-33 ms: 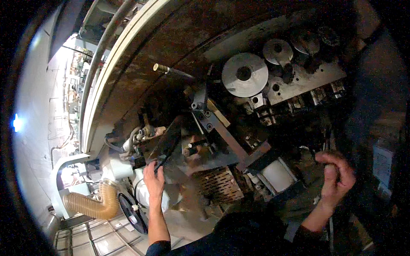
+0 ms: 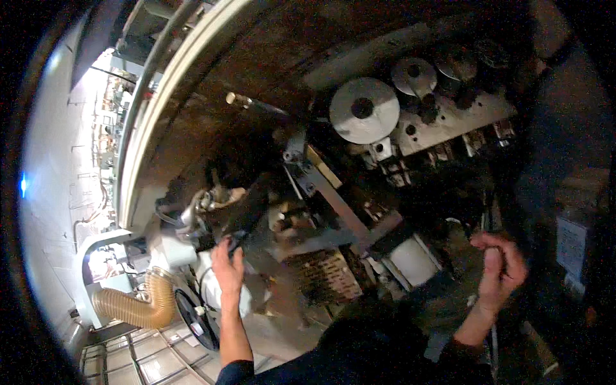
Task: The person works on an industrial machine, using a wrench to tighten or loosen components, handling a black cable, and using a screwdriver to adjust internal parts.
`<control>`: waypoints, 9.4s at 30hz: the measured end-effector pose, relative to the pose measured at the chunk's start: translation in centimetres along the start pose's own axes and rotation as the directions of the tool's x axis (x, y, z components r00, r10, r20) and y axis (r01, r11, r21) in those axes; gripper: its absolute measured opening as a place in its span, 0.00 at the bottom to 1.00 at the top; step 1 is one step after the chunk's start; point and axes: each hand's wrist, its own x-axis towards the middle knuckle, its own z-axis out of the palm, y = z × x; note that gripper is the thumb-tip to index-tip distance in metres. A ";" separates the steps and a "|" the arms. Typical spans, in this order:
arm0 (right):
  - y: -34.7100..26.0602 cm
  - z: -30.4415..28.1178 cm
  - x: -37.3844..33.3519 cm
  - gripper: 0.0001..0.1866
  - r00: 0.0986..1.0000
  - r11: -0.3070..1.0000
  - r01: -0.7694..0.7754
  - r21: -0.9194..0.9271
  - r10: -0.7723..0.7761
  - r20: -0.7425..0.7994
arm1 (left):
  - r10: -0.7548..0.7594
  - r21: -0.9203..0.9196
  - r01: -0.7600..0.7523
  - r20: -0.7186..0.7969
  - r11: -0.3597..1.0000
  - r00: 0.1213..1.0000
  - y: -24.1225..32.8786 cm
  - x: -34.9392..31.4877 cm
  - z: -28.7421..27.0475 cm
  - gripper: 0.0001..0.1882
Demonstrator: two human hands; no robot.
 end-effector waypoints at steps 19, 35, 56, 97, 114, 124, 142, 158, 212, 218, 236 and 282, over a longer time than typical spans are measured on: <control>29.8 -7.9 -8.4 0.24 0.959 0.276 -0.043 -0.960 0.280 0.037 | 0.021 0.036 -0.017 -0.094 0.999 0.995 6.7 -6.2 -2.9 0.17; 39.7 -11.5 -19.4 0.16 0.826 0.846 -0.516 -0.136 0.533 0.182 | -0.623 -0.255 0.615 0.060 0.746 0.780 -9.1 -25.1 0.0 0.14; 5.9 -7.9 -17.0 0.13 0.893 0.735 -0.070 -0.674 0.347 0.287 | -0.006 0.456 -0.159 0.340 0.876 0.940 -31.9 -28.2 34.0 0.36; -7.7 0.8 3.6 0.39 0.790 0.944 0.293 -0.150 -0.151 0.594 | 0.277 -0.525 0.726 0.690 -0.445 0.669 33.9 4.3 -8.0 0.18; -8.0 0.1 0.1 0.42 0.762 0.962 0.273 0.021 -0.229 0.606 | 0.244 -0.291 0.866 0.879 -0.408 0.410 35.6 5.0 -9.5 0.25; -9.6 0.4 2.3 0.24 0.883 0.856 0.383 -0.348 -0.228 0.411 | 0.342 -0.268 0.838 0.821 -0.476 0.457 35.4 5.3 -7.8 0.20; -9.3 6.4 10.2 0.26 0.495 0.458 0.848 -0.266 -0.505 0.707 | 0.390 -0.666 0.745 0.694 0.028 0.606 29.3 2.8 -7.0 0.17; -8.2 10.4 11.3 0.25 0.388 0.367 0.905 -0.215 -0.504 0.772 | 0.386 -0.667 0.735 0.714 0.121 0.584 28.3 -0.9 -5.5 0.16; -7.7 8.9 9.5 0.27 0.643 0.752 0.659 0.004 -0.566 0.515 | 0.473 -0.293 -0.463 -0.038 0.837 0.880 28.5 10.2 -7.1 0.34; -7.4 9.6 10.1 0.27 0.660 0.782 0.623 -0.002 -0.524 0.538 | 0.478 -0.201 -0.490 -0.111 0.848 0.871 28.6 10.9 -5.7 0.31; -6.7 10.0 10.6 0.23 0.512 0.619 0.785 -0.042 -0.608 0.606 | 0.368 -0.149 -0.408 -0.236 0.901 0.899 29.0 11.0 -4.5 0.27; -6.8 6.3 10.8 0.22 0.633 0.767 0.637 -0.080 -0.461 0.622 | 0.478 -0.403 -0.471 -0.091 0.784 0.874 28.4 5.9 -7.2 0.23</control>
